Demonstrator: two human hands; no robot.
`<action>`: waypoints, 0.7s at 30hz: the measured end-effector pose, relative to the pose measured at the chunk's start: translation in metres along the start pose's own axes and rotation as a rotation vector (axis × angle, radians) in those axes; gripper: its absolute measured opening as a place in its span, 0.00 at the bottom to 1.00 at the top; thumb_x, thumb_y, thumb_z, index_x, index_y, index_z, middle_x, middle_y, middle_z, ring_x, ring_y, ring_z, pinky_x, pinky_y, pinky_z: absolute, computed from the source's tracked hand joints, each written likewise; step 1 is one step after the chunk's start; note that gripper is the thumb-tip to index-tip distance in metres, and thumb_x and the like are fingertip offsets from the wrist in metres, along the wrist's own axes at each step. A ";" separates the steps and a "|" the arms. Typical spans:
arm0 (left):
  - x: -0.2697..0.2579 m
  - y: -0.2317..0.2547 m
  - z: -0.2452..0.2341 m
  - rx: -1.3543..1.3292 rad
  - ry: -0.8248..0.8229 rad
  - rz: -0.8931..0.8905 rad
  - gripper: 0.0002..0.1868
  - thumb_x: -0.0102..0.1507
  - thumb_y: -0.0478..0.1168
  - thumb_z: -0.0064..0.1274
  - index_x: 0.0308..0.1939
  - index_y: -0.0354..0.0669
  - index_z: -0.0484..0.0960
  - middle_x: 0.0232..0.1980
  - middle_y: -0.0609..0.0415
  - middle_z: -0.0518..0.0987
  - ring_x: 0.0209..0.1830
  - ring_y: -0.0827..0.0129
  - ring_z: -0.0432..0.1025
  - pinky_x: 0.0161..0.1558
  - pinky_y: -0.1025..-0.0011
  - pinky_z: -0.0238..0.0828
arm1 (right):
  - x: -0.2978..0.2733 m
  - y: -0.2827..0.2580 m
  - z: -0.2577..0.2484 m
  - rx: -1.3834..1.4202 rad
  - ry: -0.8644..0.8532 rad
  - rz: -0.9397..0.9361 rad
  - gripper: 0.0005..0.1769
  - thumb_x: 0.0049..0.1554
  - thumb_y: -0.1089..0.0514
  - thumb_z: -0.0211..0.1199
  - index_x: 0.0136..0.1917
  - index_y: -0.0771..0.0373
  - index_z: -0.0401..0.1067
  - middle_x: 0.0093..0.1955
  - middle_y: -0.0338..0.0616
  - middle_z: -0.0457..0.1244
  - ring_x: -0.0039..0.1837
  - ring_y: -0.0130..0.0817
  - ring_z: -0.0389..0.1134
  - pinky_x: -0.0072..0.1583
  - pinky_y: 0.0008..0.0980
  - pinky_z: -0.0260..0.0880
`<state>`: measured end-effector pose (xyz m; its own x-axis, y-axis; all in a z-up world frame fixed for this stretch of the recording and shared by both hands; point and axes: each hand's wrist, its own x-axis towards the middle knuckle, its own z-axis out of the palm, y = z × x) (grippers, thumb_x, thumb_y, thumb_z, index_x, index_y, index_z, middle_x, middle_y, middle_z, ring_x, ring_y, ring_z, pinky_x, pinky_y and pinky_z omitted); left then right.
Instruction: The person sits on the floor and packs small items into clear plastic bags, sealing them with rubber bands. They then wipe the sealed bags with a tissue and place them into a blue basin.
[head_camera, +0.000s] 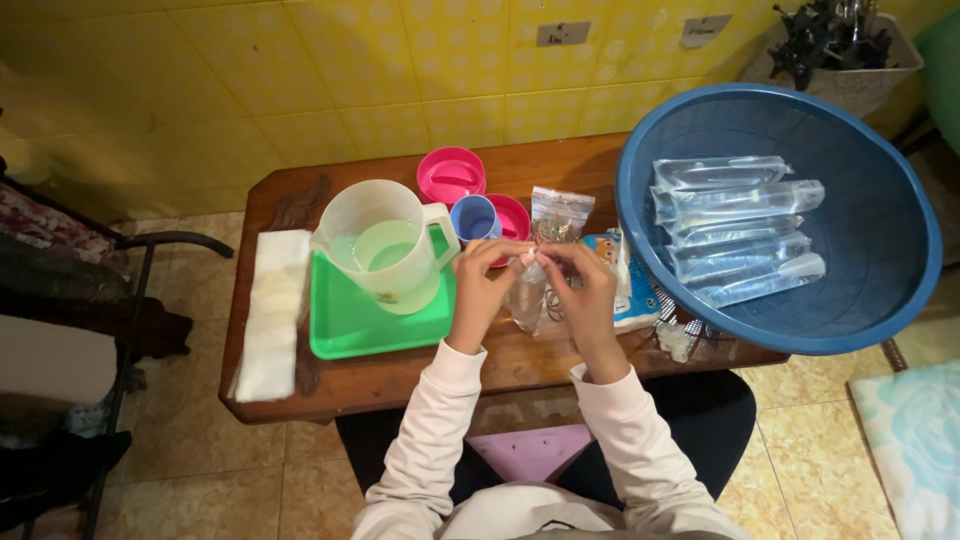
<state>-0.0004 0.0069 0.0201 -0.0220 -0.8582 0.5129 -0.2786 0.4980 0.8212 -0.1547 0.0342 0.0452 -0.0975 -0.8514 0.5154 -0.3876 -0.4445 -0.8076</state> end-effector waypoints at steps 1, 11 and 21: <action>0.001 0.002 0.000 0.011 0.016 0.008 0.07 0.62 0.43 0.64 0.40 0.46 0.88 0.44 0.59 0.87 0.45 0.71 0.77 0.52 0.70 0.69 | -0.001 -0.001 0.000 0.006 0.012 0.005 0.08 0.58 0.66 0.69 0.53 0.65 0.79 0.46 0.42 0.69 0.43 0.27 0.68 0.46 0.25 0.68; -0.009 0.006 0.004 0.190 0.100 -0.022 0.09 0.61 0.47 0.65 0.44 0.55 0.91 0.37 0.64 0.81 0.44 0.76 0.72 0.61 0.62 0.51 | -0.002 -0.001 -0.002 -0.013 -0.045 0.112 0.10 0.57 0.65 0.69 0.53 0.64 0.81 0.45 0.42 0.69 0.41 0.26 0.65 0.44 0.25 0.64; -0.003 -0.004 0.004 0.072 0.072 0.053 0.10 0.61 0.47 0.64 0.47 0.58 0.90 0.44 0.69 0.86 0.41 0.76 0.72 0.51 0.74 0.65 | 0.002 0.016 -0.005 0.149 -0.153 0.162 0.08 0.59 0.65 0.67 0.53 0.66 0.79 0.48 0.42 0.69 0.44 0.24 0.68 0.46 0.22 0.67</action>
<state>-0.0025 0.0070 0.0139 0.0296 -0.8187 0.5735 -0.3471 0.5296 0.7740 -0.1659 0.0269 0.0353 -0.0030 -0.9420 0.3355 -0.2381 -0.3252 -0.9152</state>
